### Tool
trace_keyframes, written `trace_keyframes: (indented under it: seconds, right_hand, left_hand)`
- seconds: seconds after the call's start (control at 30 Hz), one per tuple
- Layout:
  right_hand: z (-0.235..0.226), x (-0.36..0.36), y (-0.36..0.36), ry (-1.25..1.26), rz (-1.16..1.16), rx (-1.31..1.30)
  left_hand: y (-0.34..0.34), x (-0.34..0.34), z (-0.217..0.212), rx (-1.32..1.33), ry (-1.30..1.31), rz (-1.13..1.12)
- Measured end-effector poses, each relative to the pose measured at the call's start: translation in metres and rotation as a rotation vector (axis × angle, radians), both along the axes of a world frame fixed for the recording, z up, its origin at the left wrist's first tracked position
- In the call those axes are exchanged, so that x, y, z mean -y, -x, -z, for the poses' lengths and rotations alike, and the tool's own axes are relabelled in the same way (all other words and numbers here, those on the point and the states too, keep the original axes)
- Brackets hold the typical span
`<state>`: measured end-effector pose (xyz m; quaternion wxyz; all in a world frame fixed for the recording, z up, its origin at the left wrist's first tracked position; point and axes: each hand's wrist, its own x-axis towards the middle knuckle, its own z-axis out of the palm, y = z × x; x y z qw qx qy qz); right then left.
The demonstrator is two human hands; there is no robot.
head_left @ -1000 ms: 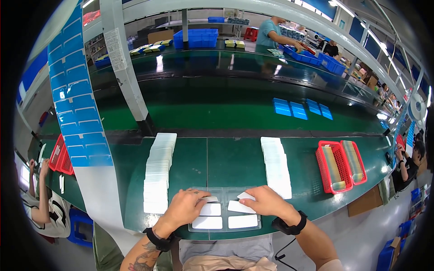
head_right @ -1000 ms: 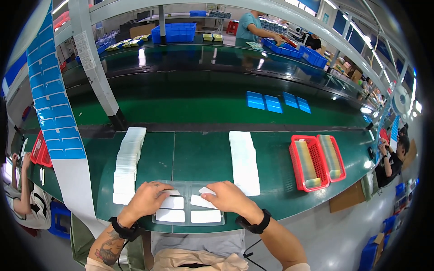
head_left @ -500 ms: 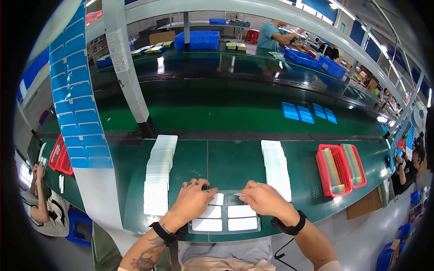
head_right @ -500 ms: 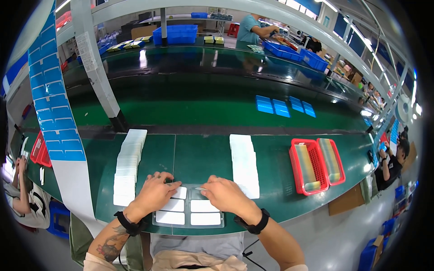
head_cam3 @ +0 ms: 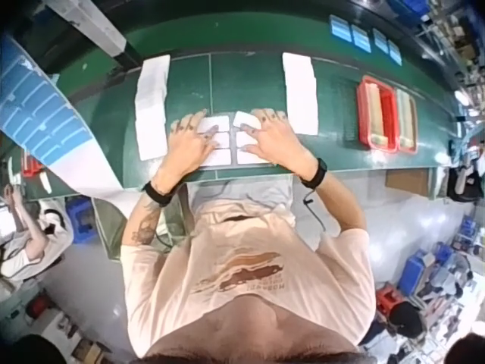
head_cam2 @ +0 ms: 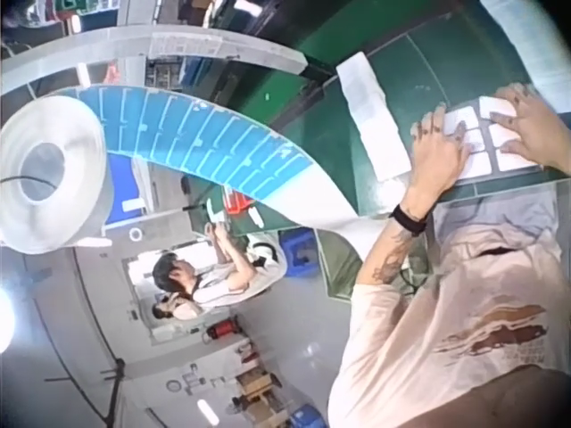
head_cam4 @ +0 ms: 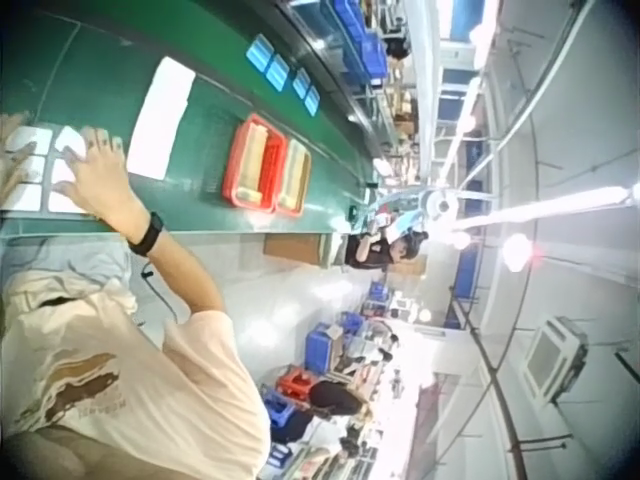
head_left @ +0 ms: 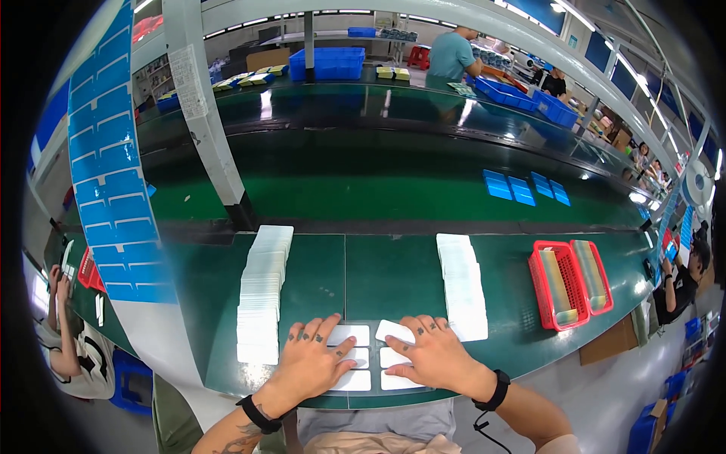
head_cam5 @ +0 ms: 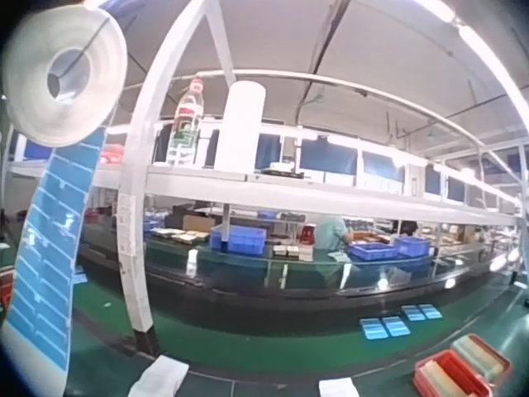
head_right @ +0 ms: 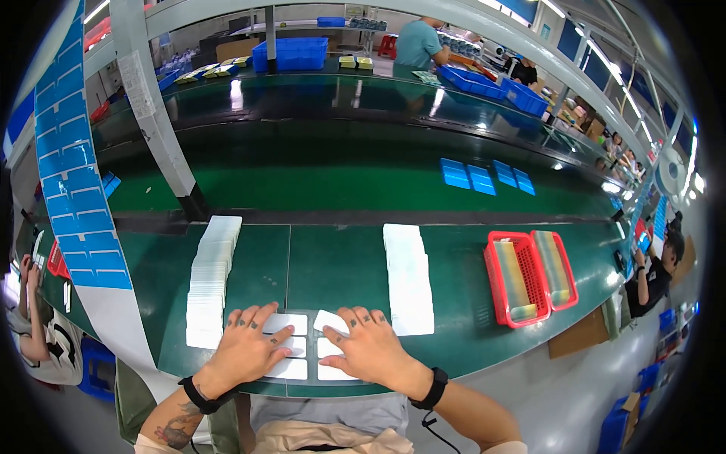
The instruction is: Applying labels to cards and organizing them into containers on a manufacturing assembly line.
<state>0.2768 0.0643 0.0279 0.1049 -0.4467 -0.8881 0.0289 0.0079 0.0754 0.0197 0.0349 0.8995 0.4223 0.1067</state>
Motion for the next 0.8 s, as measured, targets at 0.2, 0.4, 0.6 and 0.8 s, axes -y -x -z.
trace_keyframes:
  seconds: [0.2,0.4,0.6,0.8]
  right_hand:
    - [-0.001,-0.006,-0.02,0.032,-0.079,0.03]
    - [-0.012,0.003,-0.021,0.043,-0.068,0.051]
    - [0.01,0.015,-0.004,0.011,-0.045,0.036]
    - [0.005,0.017,-0.007,0.063,0.005,0.038]
  left_hand:
    - [0.003,-0.002,0.002,0.019,0.047,-0.008]
    - [-0.002,0.012,-0.01,0.051,0.088,-0.024]
    - [-0.008,0.014,0.004,0.04,0.111,0.017]
    - [-0.005,0.015,-0.003,-0.008,0.074,-0.029]
